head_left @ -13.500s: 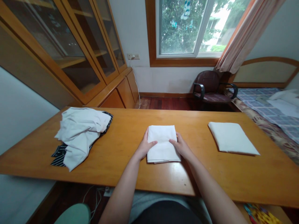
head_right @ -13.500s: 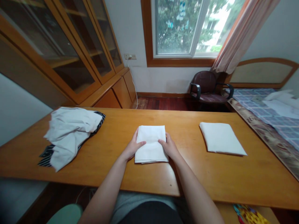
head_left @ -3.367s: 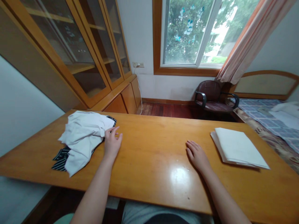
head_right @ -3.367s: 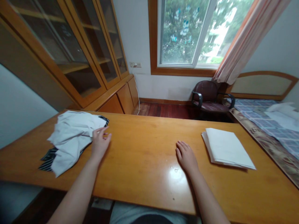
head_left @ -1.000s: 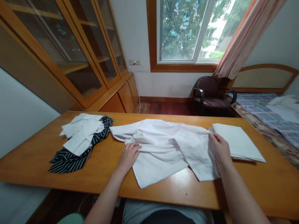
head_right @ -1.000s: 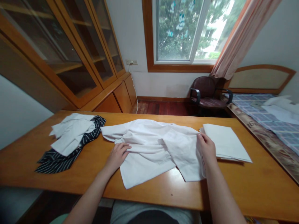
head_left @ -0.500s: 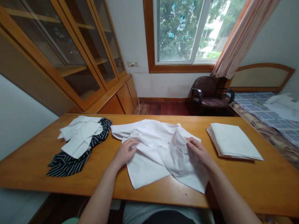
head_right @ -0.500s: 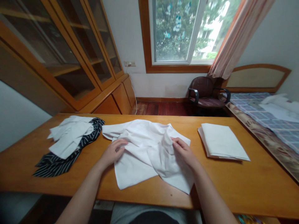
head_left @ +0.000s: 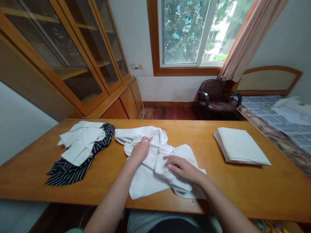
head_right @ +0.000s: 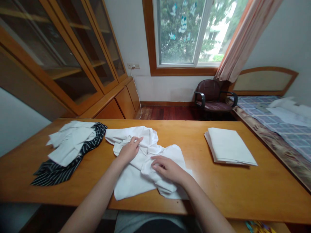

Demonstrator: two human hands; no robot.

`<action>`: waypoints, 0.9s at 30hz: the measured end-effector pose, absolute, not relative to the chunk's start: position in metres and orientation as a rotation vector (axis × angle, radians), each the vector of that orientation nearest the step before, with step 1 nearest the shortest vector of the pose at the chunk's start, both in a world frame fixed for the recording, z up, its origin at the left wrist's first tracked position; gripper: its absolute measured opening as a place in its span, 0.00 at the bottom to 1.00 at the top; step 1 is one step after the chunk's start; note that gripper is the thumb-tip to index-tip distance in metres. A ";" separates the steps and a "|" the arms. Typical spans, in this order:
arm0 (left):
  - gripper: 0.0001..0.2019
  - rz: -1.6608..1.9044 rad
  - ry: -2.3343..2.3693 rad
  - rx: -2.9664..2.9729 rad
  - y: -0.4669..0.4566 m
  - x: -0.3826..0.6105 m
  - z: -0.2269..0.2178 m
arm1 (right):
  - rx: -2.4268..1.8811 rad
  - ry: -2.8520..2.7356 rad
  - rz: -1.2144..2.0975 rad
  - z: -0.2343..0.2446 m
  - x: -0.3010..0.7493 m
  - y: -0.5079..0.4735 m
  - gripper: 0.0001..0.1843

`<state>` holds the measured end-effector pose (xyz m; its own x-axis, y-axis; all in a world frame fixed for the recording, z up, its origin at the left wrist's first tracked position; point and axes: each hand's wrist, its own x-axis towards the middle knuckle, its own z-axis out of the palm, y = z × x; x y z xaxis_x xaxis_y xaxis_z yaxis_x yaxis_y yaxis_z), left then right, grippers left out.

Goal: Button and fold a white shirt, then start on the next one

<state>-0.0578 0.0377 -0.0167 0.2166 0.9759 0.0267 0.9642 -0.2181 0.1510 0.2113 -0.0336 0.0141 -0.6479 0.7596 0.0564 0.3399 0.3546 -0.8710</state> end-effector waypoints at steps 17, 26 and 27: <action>0.14 0.834 1.528 1.981 0.028 -0.074 -0.035 | -0.881 -2.203 1.216 -0.006 0.182 -0.054 0.27; 0.14 0.645 1.254 2.083 0.015 -0.053 -0.021 | -0.784 -2.184 1.514 0.011 0.178 -0.047 0.20; 0.13 0.660 1.216 2.092 0.014 -0.050 -0.024 | -0.890 -2.117 1.561 0.008 0.184 -0.041 0.19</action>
<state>-0.0501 0.0142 -0.0238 0.4506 0.8860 0.1090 0.5744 -0.3812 0.7244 0.1838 -0.0413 0.0079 -0.7357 0.6730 -0.0763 0.2719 0.1902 -0.9433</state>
